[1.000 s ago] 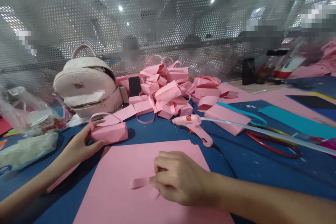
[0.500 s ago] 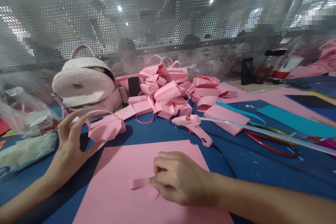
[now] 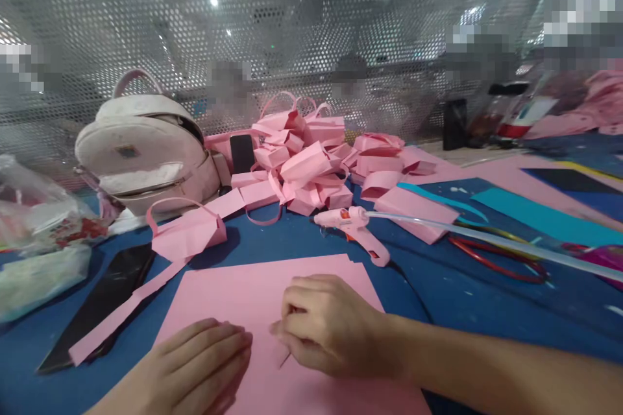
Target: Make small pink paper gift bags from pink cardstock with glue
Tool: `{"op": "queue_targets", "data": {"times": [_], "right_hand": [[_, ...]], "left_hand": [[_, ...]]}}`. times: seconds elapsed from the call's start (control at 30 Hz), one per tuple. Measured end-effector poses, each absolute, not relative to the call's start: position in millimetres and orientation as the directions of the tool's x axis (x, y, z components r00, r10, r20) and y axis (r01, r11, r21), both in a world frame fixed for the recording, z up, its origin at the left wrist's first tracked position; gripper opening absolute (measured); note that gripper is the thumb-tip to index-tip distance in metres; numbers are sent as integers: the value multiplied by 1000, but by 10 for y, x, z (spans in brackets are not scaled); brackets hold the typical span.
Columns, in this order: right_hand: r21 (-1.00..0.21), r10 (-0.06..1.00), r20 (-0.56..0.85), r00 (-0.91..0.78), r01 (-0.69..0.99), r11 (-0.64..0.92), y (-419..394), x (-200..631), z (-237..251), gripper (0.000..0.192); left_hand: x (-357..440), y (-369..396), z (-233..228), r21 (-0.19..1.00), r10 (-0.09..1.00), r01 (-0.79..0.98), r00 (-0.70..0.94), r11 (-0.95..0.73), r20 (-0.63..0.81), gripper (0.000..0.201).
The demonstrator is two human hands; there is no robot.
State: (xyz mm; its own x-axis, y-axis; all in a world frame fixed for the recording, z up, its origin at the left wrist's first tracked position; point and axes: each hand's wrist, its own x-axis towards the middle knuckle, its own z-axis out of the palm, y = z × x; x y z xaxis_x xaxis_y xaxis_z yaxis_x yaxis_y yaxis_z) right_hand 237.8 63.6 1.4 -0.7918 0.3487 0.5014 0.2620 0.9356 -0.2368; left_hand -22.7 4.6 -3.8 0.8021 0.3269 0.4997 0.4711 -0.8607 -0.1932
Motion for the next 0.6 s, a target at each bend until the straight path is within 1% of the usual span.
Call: {"op": "queue_targets", "data": {"times": [0.1, 0.2, 0.27, 0.37, 0.47, 0.6], "right_hand": [[-245, 336, 504, -796, 241, 939, 653, 2392, 4, 28], [-328, 360, 440, -823, 225, 917, 677, 2404, 0, 30], [-378, 389, 405, -828, 236, 895, 692, 2409, 1, 32], [-418, 418, 361, -834, 257, 871, 706, 2415, 8, 35], [-467, 463, 290, -837, 298, 832, 709, 2412, 24, 34], [-562, 557, 144, -818, 396, 726, 714, 2395, 66, 28]], "left_hand": [[-258, 83, -46, -164, 332, 474, 786, -865, 521, 25], [-259, 114, -89, -146, 338, 481, 772, -864, 538, 24], [-259, 135, -158, -143, 307, 473, 744, -870, 594, 26], [-274, 166, -290, -148, 253, 458, 700, -876, 668, 27], [-298, 180, -372, -170, 265, 469, 722, -867, 639, 24], [-315, 177, -362, -179, 290, 478, 745, -860, 601, 32]]}}
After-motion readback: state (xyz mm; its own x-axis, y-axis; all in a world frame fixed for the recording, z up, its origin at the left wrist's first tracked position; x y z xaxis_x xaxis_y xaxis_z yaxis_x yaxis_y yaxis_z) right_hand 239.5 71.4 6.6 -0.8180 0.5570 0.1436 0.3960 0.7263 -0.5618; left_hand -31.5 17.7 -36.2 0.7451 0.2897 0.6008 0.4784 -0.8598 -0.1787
